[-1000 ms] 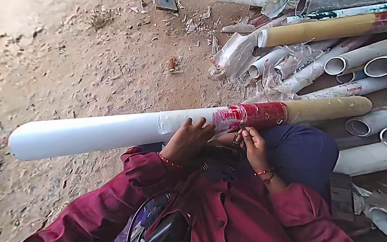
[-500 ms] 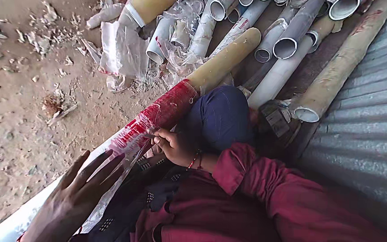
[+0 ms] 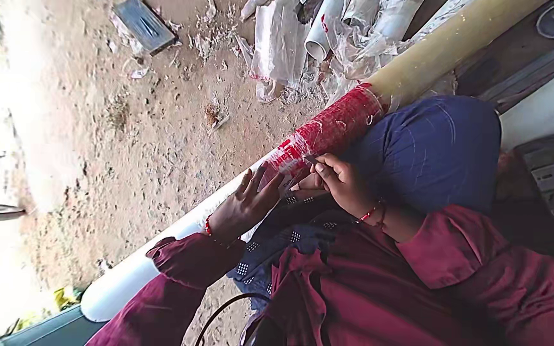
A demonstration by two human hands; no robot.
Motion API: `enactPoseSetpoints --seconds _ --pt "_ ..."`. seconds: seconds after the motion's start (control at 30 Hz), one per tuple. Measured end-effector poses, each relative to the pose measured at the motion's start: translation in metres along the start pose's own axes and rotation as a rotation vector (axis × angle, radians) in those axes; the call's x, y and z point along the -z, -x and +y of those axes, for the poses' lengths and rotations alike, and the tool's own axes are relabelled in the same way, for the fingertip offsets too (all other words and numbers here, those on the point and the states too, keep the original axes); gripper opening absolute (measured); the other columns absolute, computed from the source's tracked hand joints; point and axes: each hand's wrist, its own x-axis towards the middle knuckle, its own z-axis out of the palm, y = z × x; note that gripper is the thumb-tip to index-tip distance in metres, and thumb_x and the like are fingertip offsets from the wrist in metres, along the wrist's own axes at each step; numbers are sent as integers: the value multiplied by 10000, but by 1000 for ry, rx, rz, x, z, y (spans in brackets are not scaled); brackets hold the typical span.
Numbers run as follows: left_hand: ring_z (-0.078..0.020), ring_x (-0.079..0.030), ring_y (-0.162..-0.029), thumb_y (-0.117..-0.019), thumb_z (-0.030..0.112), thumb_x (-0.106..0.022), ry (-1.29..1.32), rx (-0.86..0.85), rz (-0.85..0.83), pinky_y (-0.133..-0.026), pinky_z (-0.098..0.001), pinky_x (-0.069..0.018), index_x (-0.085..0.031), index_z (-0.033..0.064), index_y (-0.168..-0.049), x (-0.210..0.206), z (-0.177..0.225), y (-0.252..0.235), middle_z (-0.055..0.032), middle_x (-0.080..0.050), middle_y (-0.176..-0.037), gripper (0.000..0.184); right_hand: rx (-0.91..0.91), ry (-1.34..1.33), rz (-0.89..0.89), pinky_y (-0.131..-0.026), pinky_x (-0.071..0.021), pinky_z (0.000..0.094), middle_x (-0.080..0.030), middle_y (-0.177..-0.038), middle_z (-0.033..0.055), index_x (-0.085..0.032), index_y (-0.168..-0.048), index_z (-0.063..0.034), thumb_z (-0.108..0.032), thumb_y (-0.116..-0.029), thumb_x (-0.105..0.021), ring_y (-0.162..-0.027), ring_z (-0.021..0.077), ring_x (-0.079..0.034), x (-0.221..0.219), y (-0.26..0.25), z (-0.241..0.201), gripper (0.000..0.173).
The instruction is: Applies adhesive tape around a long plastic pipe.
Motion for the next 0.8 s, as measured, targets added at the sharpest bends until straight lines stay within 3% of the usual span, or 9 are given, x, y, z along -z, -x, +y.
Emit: enactPoseSetpoints --seconds 0.2,0.33,0.37,0.43,0.5,0.57,0.63,0.73,0.8 --pt "-418 -665 -1207 -1022 35 -530 55 80 179 -1026 -548 -521 -706 9 -1004 -15 5 6 -149 -752 -1168 179 24 16 -22 -571 -431 143 -572 -701 -15 -667 -1067 35 -86 -1059 -472 -585 -7 -499 -3 2 4 230" --pt "-414 -658 -1147 -965 18 -607 -66 351 335 -1072 -587 -445 -704 59 -1051 -28 40 13 -184 -700 -1010 136 20 23 -1 -581 -443 146 -564 -701 -16 -652 -1067 38 -92 -1066 -457 -589 -8 -508 -1 1 5 234" --pt "-386 -632 -1109 -967 41 -620 -143 437 382 -1071 -563 -403 -694 108 -1061 -32 50 13 -160 -666 -977 137 22 22 11 -584 -449 145 -572 -705 -20 -651 -1064 29 -91 -1065 -452 -592 -9 -517 -1 0 7 232" --pt "-328 -598 -1003 -950 46 -628 -280 590 415 -948 -461 -367 -713 163 -1041 -38 68 9 -108 -664 -938 171 23 43 18 -595 -452 148 -588 -721 -15 -651 -1069 33 -84 -1065 -452 -606 -7 -527 0 1 8 232" --pt "-365 -616 -940 -897 -22 -644 -256 736 360 -852 -488 -403 -760 124 -1041 -39 84 4 -128 -687 -941 235 58 95 12 -609 -465 158 -595 -728 -1 -657 -1075 49 -76 -1056 -467 -614 3 -536 -1 2 10 229" --pt "-393 -670 -942 -896 -55 -625 -144 818 339 -827 -512 -478 -760 55 -1054 -35 90 0 -165 -719 -975 235 131 192 1 -611 -474 179 -610 -732 18 -672 -1070 56 -74 -1043 -479 -620 25 -545 -2 2 11 234" --pt "-398 -700 -924 -924 -14 -617 -38 861 447 -808 -501 -538 -760 -1 -1006 -38 90 0 -195 -734 -959 166 220 312 -9 -622 -512 235 -649 -757 56 -695 -1068 50 -88 -1031 -484 -646 86 -596 -4 5 11 255" --pt "-333 -710 -866 -931 66 -657 18 925 632 -812 -387 -559 -730 -42 -926 -44 92 0 -200 -733 -902 131 337 441 -46 -642 -553 316 -676 -773 98 -716 -1068 40 -119 -1024 -479 -676 177 -650 -7 9 12 288" --pt "-339 -722 -848 -939 132 -686 43 996 597 -797 -402 -578 -704 -71 -956 -39 95 -1 -216 -725 -897 204 372 477 -62 -613 -542 329 -670 -755 105 -718 -1059 41 -120 -1012 -488 -652 193 -644 -10 11 12 285"
